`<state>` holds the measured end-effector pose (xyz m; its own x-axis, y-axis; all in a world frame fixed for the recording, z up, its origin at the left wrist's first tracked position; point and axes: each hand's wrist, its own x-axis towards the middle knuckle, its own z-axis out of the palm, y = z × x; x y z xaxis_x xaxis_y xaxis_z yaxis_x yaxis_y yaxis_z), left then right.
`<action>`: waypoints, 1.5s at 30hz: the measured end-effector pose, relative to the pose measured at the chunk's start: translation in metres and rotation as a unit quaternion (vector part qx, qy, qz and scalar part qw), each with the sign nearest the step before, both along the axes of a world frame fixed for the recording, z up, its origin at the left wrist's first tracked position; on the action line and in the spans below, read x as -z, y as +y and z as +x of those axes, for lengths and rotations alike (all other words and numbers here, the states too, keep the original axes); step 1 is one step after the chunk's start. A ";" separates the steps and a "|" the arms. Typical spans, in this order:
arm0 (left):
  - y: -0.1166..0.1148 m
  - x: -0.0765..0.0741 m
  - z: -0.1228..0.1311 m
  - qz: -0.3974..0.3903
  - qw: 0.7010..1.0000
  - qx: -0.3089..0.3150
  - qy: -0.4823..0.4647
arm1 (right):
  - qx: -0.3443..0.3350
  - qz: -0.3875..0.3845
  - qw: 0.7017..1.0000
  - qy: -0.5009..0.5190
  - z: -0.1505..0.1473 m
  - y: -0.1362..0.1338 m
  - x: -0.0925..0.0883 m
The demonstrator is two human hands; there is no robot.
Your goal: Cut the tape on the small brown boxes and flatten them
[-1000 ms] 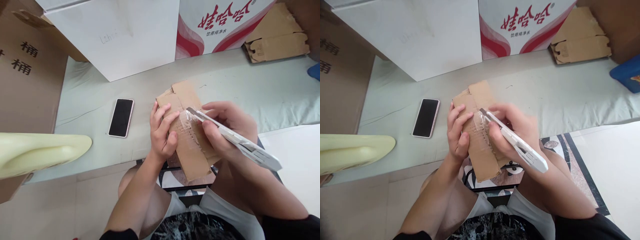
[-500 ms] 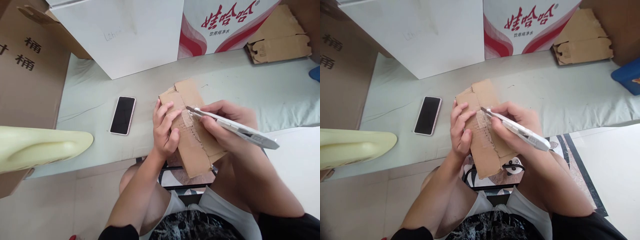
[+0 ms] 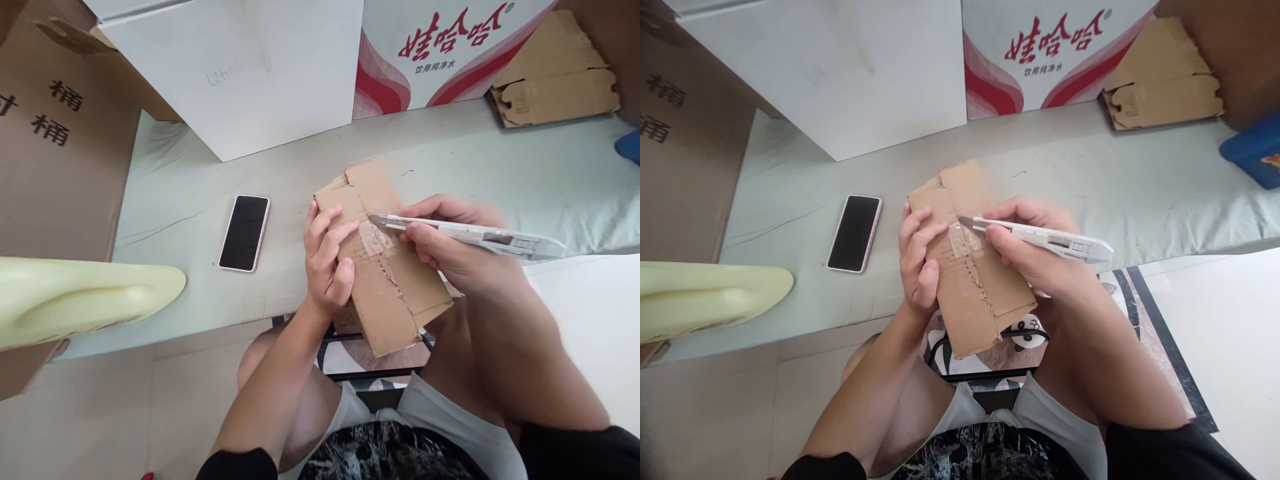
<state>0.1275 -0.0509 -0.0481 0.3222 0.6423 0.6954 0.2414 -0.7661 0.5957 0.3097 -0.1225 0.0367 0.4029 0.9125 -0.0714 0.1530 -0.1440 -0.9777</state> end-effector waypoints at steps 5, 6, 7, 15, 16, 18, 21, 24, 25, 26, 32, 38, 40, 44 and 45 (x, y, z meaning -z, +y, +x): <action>0.000 0.002 -0.002 -0.004 1.000 -0.004 -0.001 | -0.024 -0.004 1.000 -0.011 -0.001 0.000 -0.007; 0.000 0.003 -0.002 -0.005 1.000 -0.005 -0.001 | -0.026 0.000 1.000 -0.007 -0.001 -0.001 -0.008; 0.001 0.003 -0.002 -0.006 1.000 -0.004 -0.002 | -0.026 0.004 1.000 -0.001 -0.002 -0.001 -0.009; 0.001 0.003 -0.001 -0.010 0.999 0.030 -0.029 | -0.034 -0.009 0.999 0.007 0.000 -0.002 -0.010; 0.001 0.003 -0.002 -0.012 0.999 0.028 -0.023 | -0.038 -0.011 0.999 0.006 0.000 -0.002 -0.011; 0.001 0.004 -0.003 -0.015 1.000 0.024 -0.008 | -0.045 -0.014 0.999 0.011 0.001 -0.003 -0.012; 0.001 0.004 -0.004 -0.011 1.000 0.021 0.007 | -0.064 -0.025 0.997 0.021 0.005 -0.001 -0.012; 0.000 0.004 -0.003 -0.018 0.999 0.027 -0.010 | -0.086 -0.047 0.995 0.018 0.009 0.001 -0.011; 0.000 0.004 -0.003 -0.021 0.999 0.030 -0.017 | -0.090 -0.050 0.995 0.018 0.010 0.002 -0.011; 0.001 0.004 -0.002 -0.023 0.999 0.033 -0.023 | -0.089 -0.049 0.995 0.019 0.010 0.002 -0.011; 0.004 0.006 -0.003 0.008 1.000 0.022 -0.005 | -0.104 -0.058 0.993 0.023 0.011 -0.001 -0.014; 0.004 0.007 -0.004 0.012 1.000 0.025 0.002 | -0.141 -0.098 0.984 0.045 0.019 -0.002 -0.014; 0.004 0.007 -0.004 0.013 0.999 0.029 0.001 | -0.165 -0.095 0.980 0.049 0.022 -0.002 -0.014; 0.004 0.007 -0.004 0.010 0.999 0.034 -0.004 | -0.167 -0.067 0.982 0.064 0.026 -0.004 -0.008; 0.005 0.008 -0.005 0.009 0.999 0.035 -0.005 | -0.164 -0.057 0.982 0.074 0.027 -0.004 -0.006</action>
<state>0.1230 -0.0462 -0.0558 0.3588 0.6063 0.7097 0.1813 -0.7911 0.5842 0.3364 -0.1267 0.0428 0.0667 0.9741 -0.2160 0.0659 -0.2203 -0.9732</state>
